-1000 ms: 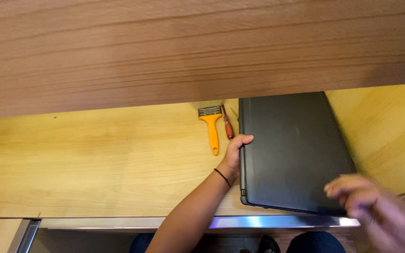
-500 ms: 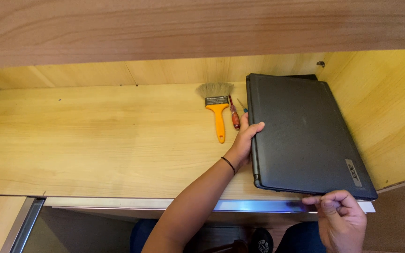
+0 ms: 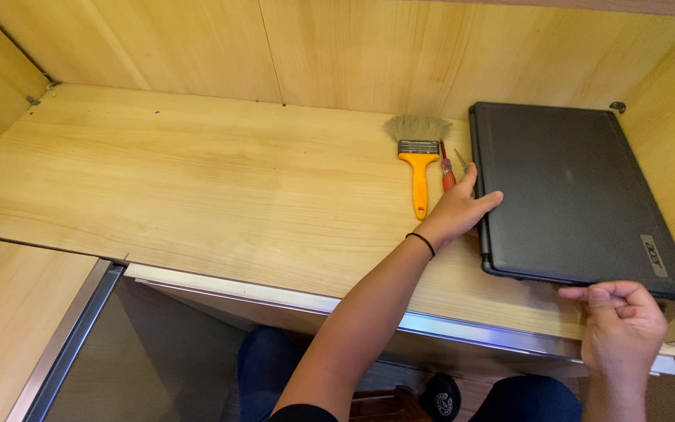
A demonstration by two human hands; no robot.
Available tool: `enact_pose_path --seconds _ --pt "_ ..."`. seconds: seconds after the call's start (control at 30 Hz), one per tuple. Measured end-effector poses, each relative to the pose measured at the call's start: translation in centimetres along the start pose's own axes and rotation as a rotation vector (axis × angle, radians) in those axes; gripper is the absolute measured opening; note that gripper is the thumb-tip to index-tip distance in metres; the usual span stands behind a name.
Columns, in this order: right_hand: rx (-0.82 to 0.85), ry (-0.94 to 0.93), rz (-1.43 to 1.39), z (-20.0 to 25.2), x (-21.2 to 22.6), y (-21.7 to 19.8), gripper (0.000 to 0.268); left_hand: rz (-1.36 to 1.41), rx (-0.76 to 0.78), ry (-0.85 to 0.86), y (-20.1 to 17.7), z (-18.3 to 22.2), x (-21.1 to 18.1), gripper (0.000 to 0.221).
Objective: Completing the assembly of one laptop by connecting internal cables and closing the case, then starting work on a second laptop by prying it open.
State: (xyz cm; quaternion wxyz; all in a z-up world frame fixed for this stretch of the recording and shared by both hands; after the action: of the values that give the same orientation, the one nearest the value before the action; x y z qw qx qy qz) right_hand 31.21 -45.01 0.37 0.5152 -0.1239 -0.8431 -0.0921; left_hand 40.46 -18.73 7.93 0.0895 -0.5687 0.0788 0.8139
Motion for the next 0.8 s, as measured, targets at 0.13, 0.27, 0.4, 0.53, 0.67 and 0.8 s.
enact_pose_path --seconds 0.13,0.27,0.4,0.53,0.67,0.8 --pt "-0.013 -0.005 0.088 0.2 0.9 1.2 0.012 -0.325 -0.106 -0.02 -0.4 0.6 -0.7 0.086" --pt "-0.014 -0.039 0.234 0.8 2.0 1.7 0.01 -0.67 -0.438 0.23 -0.7 -0.9 -0.7 0.033" --pt "-0.006 -0.046 0.225 1.0 1.7 1.5 0.008 -0.617 -0.637 0.531 -2.2 -1.2 -0.9 0.018" --pt "0.003 -0.07 0.247 1.0 2.2 1.7 0.009 -0.873 -0.775 0.575 -3.8 -3.1 -0.3 0.034" --pt "0.025 -0.084 0.284 1.0 3.1 2.1 0.01 -1.194 -0.488 0.183 -2.9 -4.9 0.3 0.055" --pt "0.026 -0.102 0.22 1.0 1.6 1.3 0.009 -1.289 -0.342 0.068 -2.8 -4.9 -0.3 0.042"
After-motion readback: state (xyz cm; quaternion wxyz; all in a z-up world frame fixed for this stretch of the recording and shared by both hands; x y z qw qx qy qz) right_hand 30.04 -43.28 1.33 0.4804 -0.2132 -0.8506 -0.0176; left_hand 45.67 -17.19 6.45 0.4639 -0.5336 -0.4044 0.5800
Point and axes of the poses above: each hand's wrist, its own z-axis away from the middle knuckle, its own y-axis out of the palm, x = y × z, the point moved 8 cm from there along -z, towards the middle knuckle, and after that the axes turned 10 degrees about -y, right-handed, at the moved point
